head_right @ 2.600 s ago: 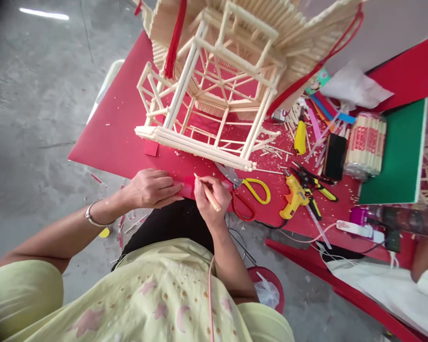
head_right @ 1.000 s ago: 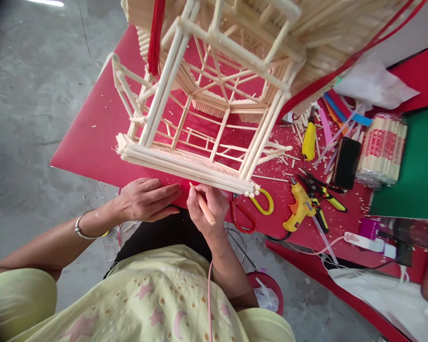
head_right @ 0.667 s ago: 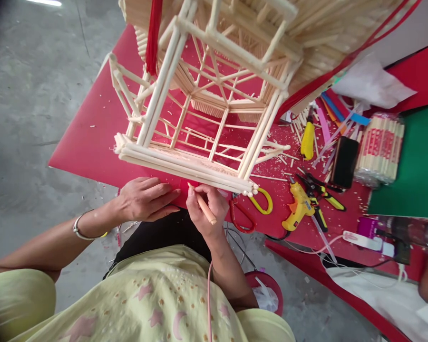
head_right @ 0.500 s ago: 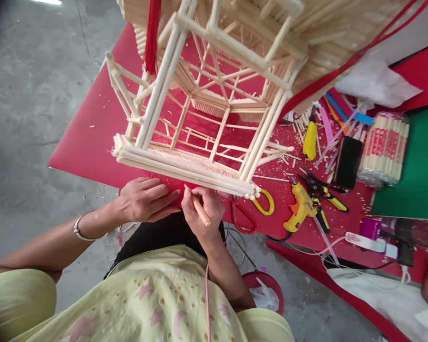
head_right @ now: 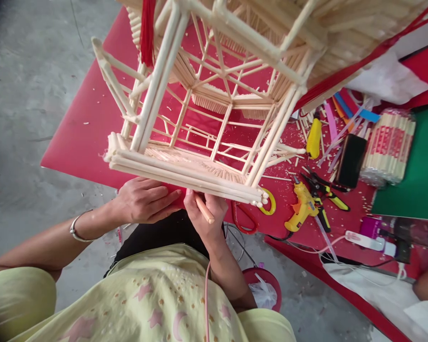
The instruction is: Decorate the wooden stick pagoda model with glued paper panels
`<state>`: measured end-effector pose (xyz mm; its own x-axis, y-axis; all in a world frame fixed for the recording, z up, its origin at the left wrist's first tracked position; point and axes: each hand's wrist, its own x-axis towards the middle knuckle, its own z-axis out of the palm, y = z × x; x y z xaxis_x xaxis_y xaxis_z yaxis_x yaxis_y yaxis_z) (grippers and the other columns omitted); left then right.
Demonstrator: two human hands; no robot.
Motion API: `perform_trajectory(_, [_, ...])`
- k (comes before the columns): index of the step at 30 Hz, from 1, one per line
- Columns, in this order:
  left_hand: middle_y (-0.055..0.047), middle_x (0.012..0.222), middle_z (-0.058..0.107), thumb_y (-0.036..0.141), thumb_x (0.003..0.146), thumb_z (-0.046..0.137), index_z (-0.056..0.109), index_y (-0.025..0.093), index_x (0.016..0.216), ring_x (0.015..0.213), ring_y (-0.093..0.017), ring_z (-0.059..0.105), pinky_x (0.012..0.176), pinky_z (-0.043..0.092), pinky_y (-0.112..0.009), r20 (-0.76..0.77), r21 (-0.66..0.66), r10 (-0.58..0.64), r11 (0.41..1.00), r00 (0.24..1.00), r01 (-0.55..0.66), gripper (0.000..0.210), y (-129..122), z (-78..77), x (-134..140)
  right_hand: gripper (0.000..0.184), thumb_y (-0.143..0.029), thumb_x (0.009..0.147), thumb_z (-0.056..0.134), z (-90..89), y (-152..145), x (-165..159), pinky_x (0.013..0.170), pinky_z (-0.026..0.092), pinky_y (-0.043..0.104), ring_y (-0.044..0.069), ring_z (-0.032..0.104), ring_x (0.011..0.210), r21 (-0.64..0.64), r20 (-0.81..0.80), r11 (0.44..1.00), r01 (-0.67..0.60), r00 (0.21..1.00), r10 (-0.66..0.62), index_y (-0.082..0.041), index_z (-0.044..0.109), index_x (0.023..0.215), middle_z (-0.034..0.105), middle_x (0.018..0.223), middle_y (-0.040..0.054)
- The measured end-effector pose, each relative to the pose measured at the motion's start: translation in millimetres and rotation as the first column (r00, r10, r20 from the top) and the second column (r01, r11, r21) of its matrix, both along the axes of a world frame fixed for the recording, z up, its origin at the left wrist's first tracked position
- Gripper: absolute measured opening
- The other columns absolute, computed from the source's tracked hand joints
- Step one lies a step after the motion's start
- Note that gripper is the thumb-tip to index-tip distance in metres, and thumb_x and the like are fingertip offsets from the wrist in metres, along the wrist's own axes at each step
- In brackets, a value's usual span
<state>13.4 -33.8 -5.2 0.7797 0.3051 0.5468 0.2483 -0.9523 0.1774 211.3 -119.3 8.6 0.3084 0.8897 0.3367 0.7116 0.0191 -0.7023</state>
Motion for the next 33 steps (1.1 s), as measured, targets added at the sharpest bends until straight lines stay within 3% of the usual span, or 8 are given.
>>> perform_trajectory(16, [0.001, 0.071, 0.065, 0.026, 0.093, 0.066, 0.062, 0.016, 0.117, 0.063, -0.016, 0.060, 0.055, 0.042, -0.031, 0.035, 0.020, 0.002, 1.000, 0.999, -0.003, 0.026, 1.6, 0.9, 1.2, 0.013, -0.025, 0.093, 0.073, 3.2, 5.2, -1.1, 0.060, 0.055, 0.022, 0.011, 0.067, 0.060, 0.054, 0.025, 0.998, -0.016, 1.000, 0.015, -0.021, 0.064, 0.084, 0.072, 0.073, 0.0001])
perform_trajectory(33, [0.001, 0.071, 0.064, 0.024, 0.093, 0.065, 0.063, 0.015, 0.116, 0.061, -0.016, 0.057, 0.054, 0.041, -0.032, 0.040, 0.016, -0.009, 1.000, 0.999, 0.008, 0.025, 1.5, 2.9, 0.8, 0.015, -0.027, 0.094, 0.073, 4.2, 5.8, -1.1, 0.061, 0.055, 0.023, 0.012, 0.067, 0.061, 0.063, 0.080, 0.998, -0.028, 0.997, 0.023, -0.021, 0.064, 0.084, 0.072, 0.073, 0.0002])
